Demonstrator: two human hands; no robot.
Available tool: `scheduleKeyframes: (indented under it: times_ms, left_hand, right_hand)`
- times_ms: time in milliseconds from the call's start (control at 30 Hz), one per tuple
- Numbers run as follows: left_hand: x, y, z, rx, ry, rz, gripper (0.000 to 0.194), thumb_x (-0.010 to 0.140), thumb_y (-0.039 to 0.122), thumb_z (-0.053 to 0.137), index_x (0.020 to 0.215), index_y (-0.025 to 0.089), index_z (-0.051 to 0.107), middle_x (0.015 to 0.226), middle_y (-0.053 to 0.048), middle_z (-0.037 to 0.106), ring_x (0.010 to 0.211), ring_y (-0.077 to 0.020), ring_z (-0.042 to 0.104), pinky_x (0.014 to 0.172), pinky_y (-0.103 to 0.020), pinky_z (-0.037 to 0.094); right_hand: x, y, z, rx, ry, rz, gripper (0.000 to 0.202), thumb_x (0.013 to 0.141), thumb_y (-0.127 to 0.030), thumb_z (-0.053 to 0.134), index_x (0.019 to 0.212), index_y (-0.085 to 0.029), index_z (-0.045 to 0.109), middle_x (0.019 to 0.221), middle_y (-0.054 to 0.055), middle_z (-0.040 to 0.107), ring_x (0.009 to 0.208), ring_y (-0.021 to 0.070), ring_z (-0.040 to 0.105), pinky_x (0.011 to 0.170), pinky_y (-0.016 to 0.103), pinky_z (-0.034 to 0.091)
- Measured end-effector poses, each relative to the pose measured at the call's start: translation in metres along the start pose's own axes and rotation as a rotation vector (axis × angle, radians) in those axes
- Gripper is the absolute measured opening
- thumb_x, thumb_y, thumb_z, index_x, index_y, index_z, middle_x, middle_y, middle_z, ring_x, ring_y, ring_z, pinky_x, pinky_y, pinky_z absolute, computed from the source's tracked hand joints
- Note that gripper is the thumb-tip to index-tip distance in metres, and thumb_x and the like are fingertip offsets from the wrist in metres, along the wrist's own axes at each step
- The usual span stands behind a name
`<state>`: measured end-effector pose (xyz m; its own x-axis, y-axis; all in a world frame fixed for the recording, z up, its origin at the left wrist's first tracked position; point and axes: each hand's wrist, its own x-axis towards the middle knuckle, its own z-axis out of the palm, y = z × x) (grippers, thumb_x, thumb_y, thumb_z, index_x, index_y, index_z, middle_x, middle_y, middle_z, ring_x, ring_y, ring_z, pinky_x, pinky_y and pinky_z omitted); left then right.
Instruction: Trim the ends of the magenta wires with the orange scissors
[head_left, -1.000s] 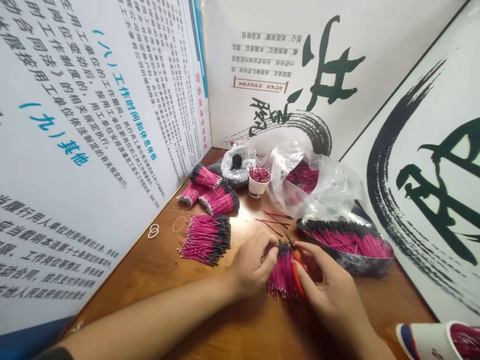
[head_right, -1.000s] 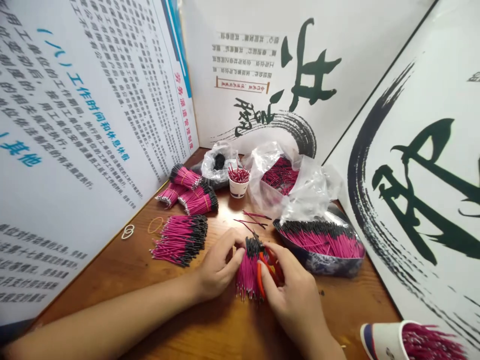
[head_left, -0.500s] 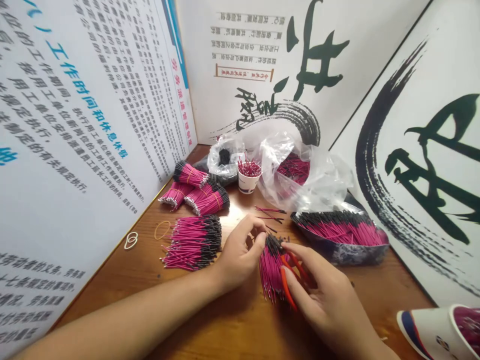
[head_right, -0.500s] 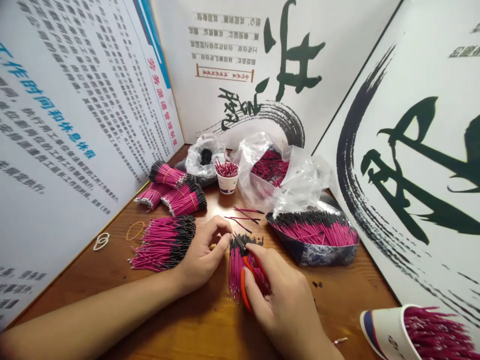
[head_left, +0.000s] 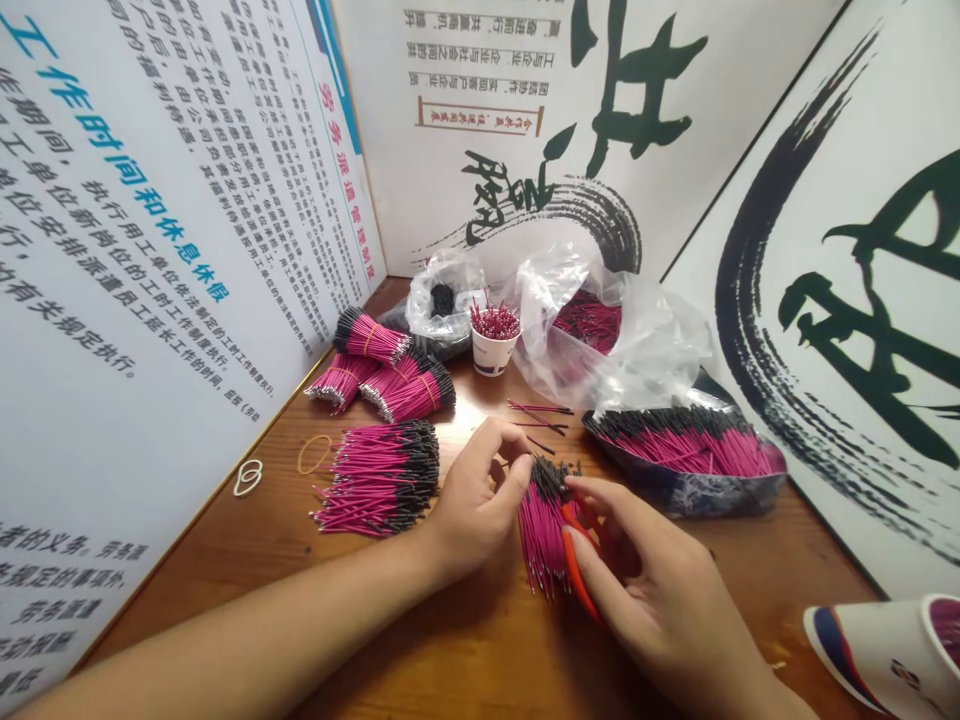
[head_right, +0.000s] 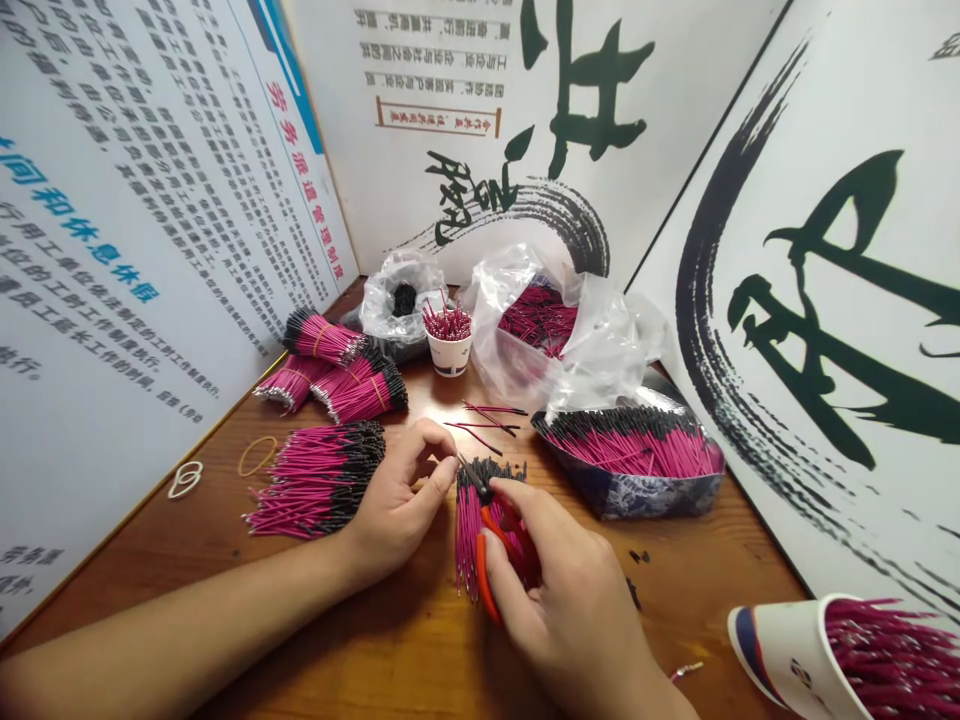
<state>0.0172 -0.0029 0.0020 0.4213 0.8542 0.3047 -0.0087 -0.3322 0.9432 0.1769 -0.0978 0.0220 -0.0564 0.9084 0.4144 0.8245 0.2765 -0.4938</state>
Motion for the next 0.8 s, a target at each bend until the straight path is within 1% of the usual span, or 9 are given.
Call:
scheduleKeyframes:
  times_ms: [200,333,500,633,800]
  left_hand:
    - [-0.0004,0.0008,0.0007,-0.013,0.001,-0.028,0.006,0.091,0.022,0.05,0.086,0.018,0.049,0.08,0.001,0.05,0.063,-0.0094,0.045,0.056,-0.021,0.037]
    - [-0.0006,0.0009,-0.0003,0.032,-0.007,-0.05,0.005,0.09,0.021,0.053,0.087,0.018,0.051,0.077,0.002,0.05,0.058,-0.0083,0.043,0.054,-0.021,0.035]
    - [-0.0004,0.0006,-0.0012,0.077,0.034,0.002,0.006,0.09,0.02,0.053,0.085,0.018,0.052,0.08,0.001,0.051,0.064,-0.0097,0.045,0.057,-0.022,0.037]
    - [0.001,-0.0003,-0.0013,0.066,0.049,-0.003,0.006,0.091,0.021,0.053,0.085,0.018,0.051,0.08,0.001,0.052,0.065,-0.0103,0.046,0.059,-0.022,0.039]
    - [0.0018,-0.0016,-0.0014,0.03,0.035,-0.004,0.006,0.091,0.022,0.053,0.089,0.017,0.055,0.084,-0.001,0.055,0.072,-0.0124,0.05,0.065,-0.024,0.041]
  right_hand:
    - [-0.0009,-0.0006,-0.0006,0.011,-0.014,0.018,0.027,0.091,-0.024,0.055,0.117,-0.021,0.061,0.097,0.005,0.077,0.072,0.0168,0.073,0.067,0.025,0.06]
    - [-0.0007,-0.0009,-0.0003,0.007,-0.024,0.018,0.026,0.091,-0.024,0.054,0.116,-0.022,0.061,0.096,0.005,0.077,0.07,0.0169,0.073,0.066,0.026,0.06]
    - [-0.0012,0.0007,-0.0002,-0.002,-0.024,0.033,0.026,0.092,-0.026,0.055,0.116,-0.021,0.061,0.093,0.005,0.076,0.067,0.0171,0.071,0.064,0.026,0.059]
    - [-0.001,0.0015,-0.0004,0.007,-0.031,0.049,0.026,0.092,-0.026,0.055,0.117,-0.021,0.06,0.093,0.005,0.076,0.066,0.0167,0.071,0.061,0.025,0.058]
    - [-0.0009,0.0003,-0.0014,0.007,-0.025,0.046,0.023,0.092,-0.026,0.055,0.114,-0.022,0.06,0.084,0.002,0.074,0.059,0.0151,0.067,0.055,0.023,0.055]
